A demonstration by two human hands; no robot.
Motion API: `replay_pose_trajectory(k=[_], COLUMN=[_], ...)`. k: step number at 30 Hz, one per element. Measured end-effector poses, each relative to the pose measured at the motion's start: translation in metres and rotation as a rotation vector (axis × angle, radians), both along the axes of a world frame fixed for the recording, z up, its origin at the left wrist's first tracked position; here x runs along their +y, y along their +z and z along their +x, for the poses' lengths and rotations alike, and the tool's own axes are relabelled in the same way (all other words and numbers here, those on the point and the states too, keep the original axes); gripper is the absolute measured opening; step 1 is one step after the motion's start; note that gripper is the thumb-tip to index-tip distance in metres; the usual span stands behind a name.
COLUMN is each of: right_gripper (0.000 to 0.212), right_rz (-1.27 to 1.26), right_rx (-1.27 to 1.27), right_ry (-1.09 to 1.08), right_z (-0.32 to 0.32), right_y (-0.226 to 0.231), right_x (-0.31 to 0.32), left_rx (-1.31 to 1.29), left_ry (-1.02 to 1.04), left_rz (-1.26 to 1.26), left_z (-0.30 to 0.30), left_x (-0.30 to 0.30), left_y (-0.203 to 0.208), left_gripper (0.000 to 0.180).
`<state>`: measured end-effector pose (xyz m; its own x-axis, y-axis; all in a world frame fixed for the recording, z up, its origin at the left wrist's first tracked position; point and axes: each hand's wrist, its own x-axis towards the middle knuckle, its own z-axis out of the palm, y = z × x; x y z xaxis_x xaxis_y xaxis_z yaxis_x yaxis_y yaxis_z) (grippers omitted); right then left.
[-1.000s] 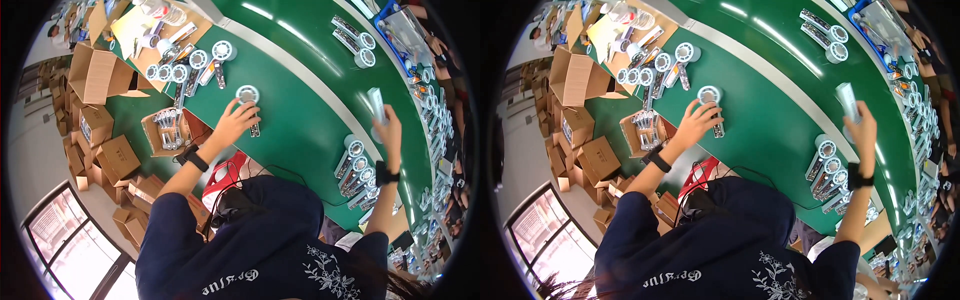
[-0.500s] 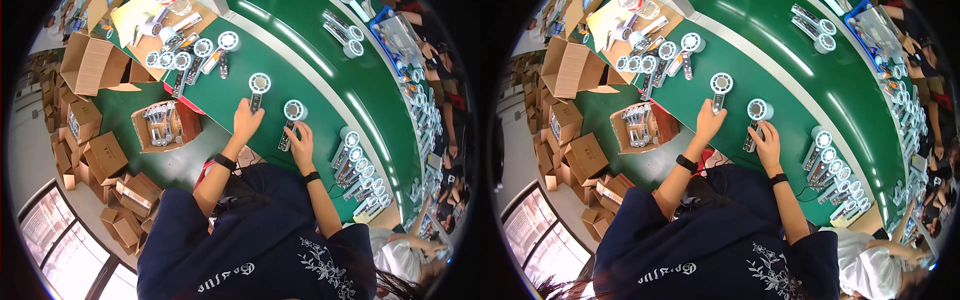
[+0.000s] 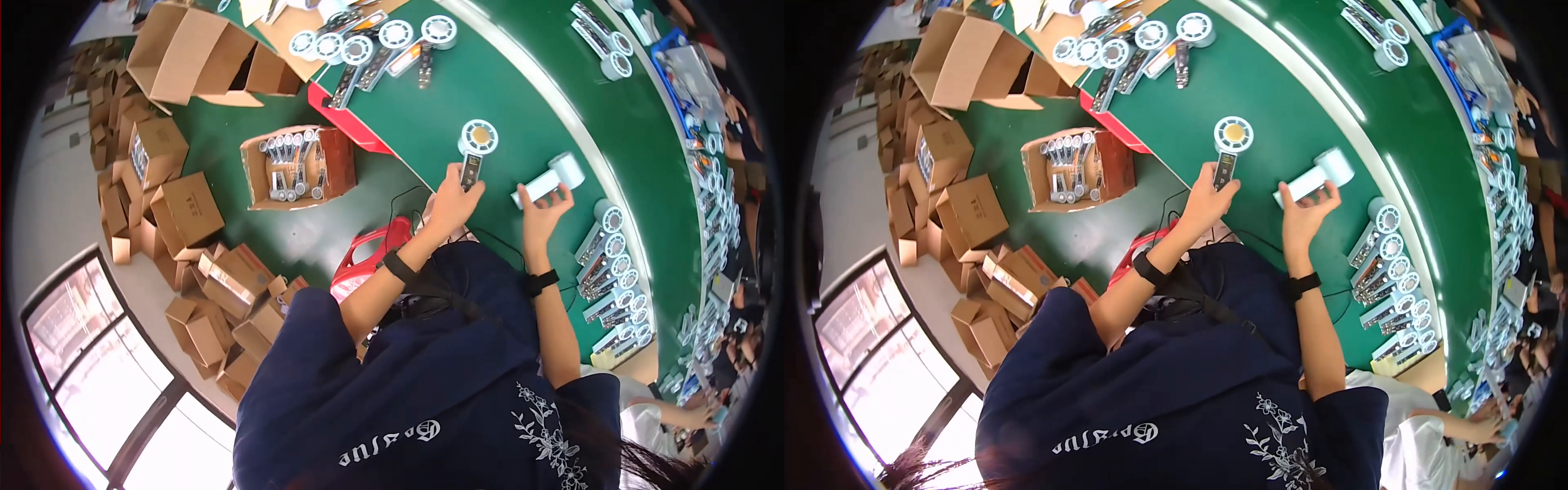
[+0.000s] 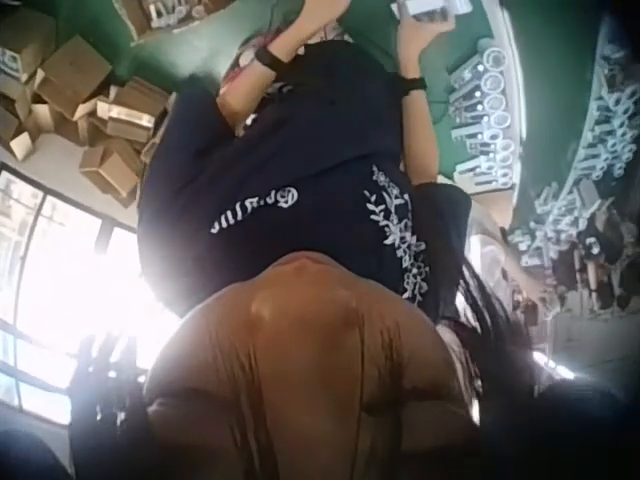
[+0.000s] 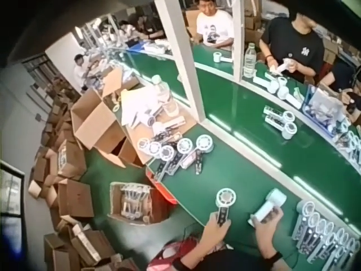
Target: The person picks up two handheld fans, presses their buttons to test them, and sets them down. They then pick up and test several other fans on the table before returning to the original two fans to test them again.
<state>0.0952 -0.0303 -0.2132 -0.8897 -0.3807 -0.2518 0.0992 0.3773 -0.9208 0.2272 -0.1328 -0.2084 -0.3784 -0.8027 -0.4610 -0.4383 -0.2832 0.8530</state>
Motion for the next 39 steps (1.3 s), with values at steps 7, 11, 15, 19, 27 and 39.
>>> replay_pose_trajectory(k=[7, 11, 15, 19, 27, 39], right_gripper=[0.051, 0.033, 0.021, 0.023, 0.027, 0.022], right_rz=[0.527, 0.265, 0.142, -0.107, -0.551, -0.767], right_rx=[0.595, 0.047, -0.216, -0.473, -0.454, -0.278], right_ry=[0.614, 0.655, 0.634, 0.386, 0.119, -0.164], right_z=[-0.051, -0.057, -0.042, -0.030, -0.011, 0.006], right_y=[-0.006, -0.005, 0.047, 0.124, 0.198, 0.260], right_x=[0.011, -0.001, -0.004, 0.016, 0.082, 0.138], left_rx=[0.004, 0.149, 0.390, 0.609, 0.778, 0.845], left_ry=[-0.056, 0.000, 0.015, -0.024, -0.349, -0.798], left_rz=[-0.010, 0.270, 0.335, 0.377, 0.450, 0.518], left_z=[0.025, 0.030, 0.026, 0.008, -0.041, -0.111], left_x=[0.004, 0.000, -0.001, 0.002, 0.025, 0.096], left_y=[0.038, 0.039, 0.078, 0.120, 0.186, 0.239], left_gripper=[0.037, 0.034, 0.026, 0.023, 0.027, 0.031])
